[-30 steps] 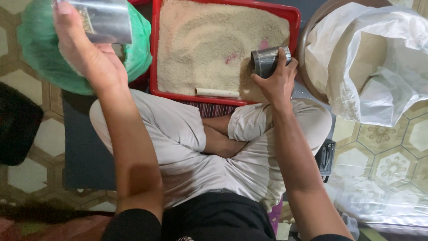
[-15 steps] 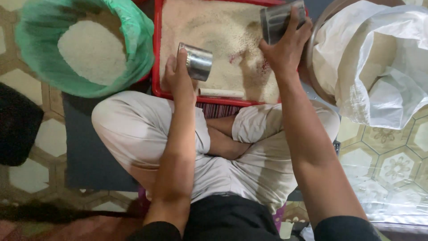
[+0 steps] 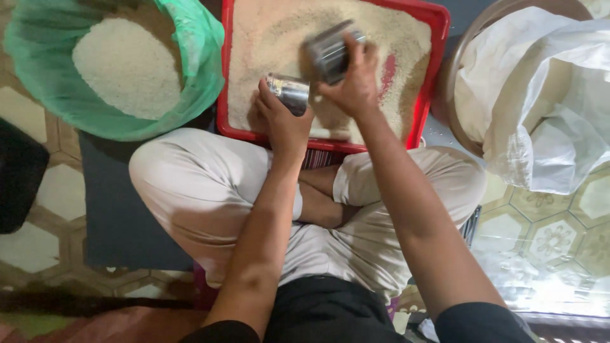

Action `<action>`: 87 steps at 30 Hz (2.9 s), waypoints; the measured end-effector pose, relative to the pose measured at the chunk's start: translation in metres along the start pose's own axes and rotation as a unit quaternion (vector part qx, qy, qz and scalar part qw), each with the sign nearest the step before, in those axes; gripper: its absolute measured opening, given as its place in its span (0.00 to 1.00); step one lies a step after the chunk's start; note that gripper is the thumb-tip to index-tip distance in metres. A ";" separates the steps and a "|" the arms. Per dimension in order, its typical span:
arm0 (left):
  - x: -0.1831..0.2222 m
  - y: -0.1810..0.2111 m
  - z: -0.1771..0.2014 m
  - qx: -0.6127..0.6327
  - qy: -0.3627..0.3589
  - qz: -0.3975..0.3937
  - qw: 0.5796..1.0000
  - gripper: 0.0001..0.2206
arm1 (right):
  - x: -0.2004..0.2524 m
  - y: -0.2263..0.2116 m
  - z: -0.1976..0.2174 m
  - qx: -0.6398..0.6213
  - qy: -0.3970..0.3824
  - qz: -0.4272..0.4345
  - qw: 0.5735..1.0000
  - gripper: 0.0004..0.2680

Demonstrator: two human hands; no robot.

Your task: The person sits cross-legged on the floor in front of a red tray of rice and repeatedly scoops rice with a metal cup, pressing the cup into the rice, then pours the scooped rice into a green plastic bag beside the tray. A smaller metal ring and a white plastic roller rest in the tray and are occasionally moved aside.

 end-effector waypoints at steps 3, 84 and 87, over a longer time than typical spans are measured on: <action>-0.007 0.003 0.001 0.087 0.022 -0.017 0.996 0.46 | 0.011 -0.042 0.018 -0.083 -0.009 0.015 0.996 0.39; 0.009 0.057 -0.066 -0.167 -0.161 -0.453 0.861 0.26 | 0.031 -0.042 0.156 -0.041 0.164 0.072 0.983 0.38; 0.004 0.057 -0.071 -0.184 -0.149 -0.446 0.863 0.28 | 0.029 -0.049 0.158 -0.026 0.160 0.081 0.983 0.39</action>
Point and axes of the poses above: each hand's wrist, its own x-axis away from the middle knuckle, its own z-axis out of the back of the hand, y = z × x, the point moved 4 cm from there along -x, towards the middle knuckle, and after that the axes turned 6 degrees about -x, right-handed, at the moved point
